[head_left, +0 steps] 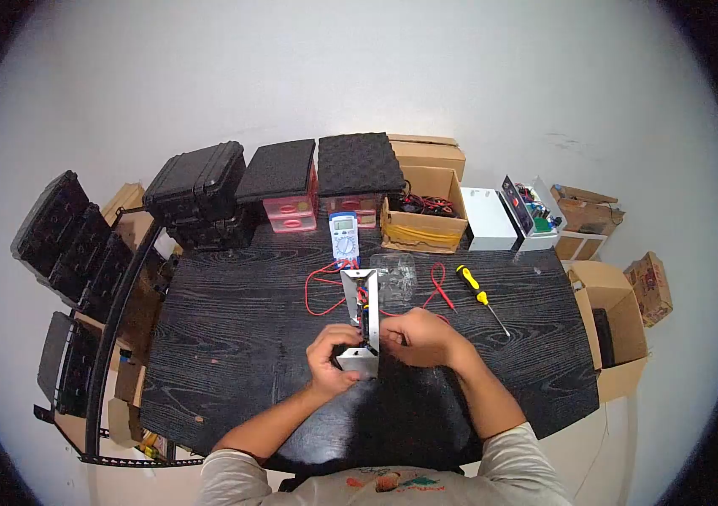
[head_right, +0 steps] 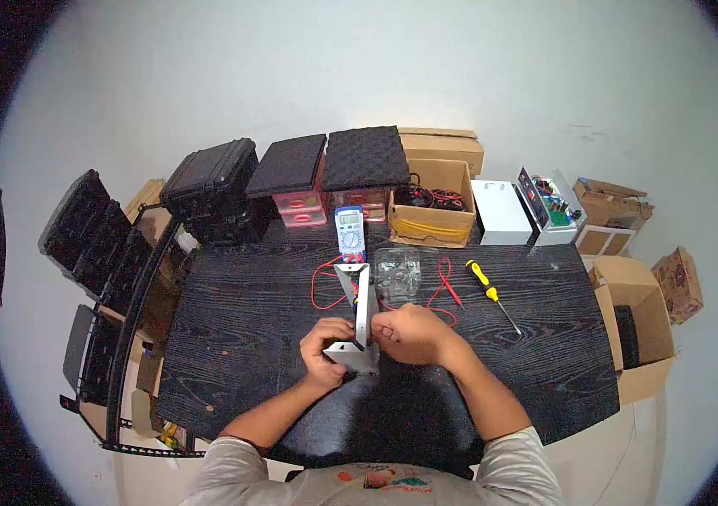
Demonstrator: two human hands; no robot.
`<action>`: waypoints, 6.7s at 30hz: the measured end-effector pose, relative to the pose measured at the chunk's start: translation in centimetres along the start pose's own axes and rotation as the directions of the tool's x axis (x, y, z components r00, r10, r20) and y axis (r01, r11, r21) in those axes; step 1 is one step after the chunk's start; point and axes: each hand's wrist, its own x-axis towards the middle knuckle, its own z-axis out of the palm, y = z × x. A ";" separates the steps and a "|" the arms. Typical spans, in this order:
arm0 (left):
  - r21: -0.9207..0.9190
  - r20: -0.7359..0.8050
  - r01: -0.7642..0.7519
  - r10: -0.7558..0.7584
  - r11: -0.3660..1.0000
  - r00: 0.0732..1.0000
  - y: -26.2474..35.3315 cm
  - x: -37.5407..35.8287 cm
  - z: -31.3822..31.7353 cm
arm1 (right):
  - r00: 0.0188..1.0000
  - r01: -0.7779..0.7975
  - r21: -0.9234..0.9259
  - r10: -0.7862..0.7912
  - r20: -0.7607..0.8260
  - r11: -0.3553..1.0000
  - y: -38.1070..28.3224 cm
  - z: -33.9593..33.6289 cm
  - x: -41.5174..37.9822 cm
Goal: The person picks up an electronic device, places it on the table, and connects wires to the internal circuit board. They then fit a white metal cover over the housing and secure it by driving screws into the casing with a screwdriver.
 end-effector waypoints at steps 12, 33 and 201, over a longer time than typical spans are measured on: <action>0.259 0.167 0.152 -0.199 0.954 0.966 6.5 4.5 0.2 | 1.000 0.014 0.016 -0.014 0.009 1.000 0.2 0.0 -0.1; 0.186 0.200 0.305 -0.340 0.934 0.919 7.1 4.8 0.3 | 0.979 -0.026 -0.025 0.020 -0.201 0.999 3.4 -3.1 2.2; 0.164 0.221 0.215 -0.248 0.963 0.943 6.3 4.3 0.3 | 0.922 0.064 0.262 0.044 -0.384 0.963 1.0 5.8 -2.2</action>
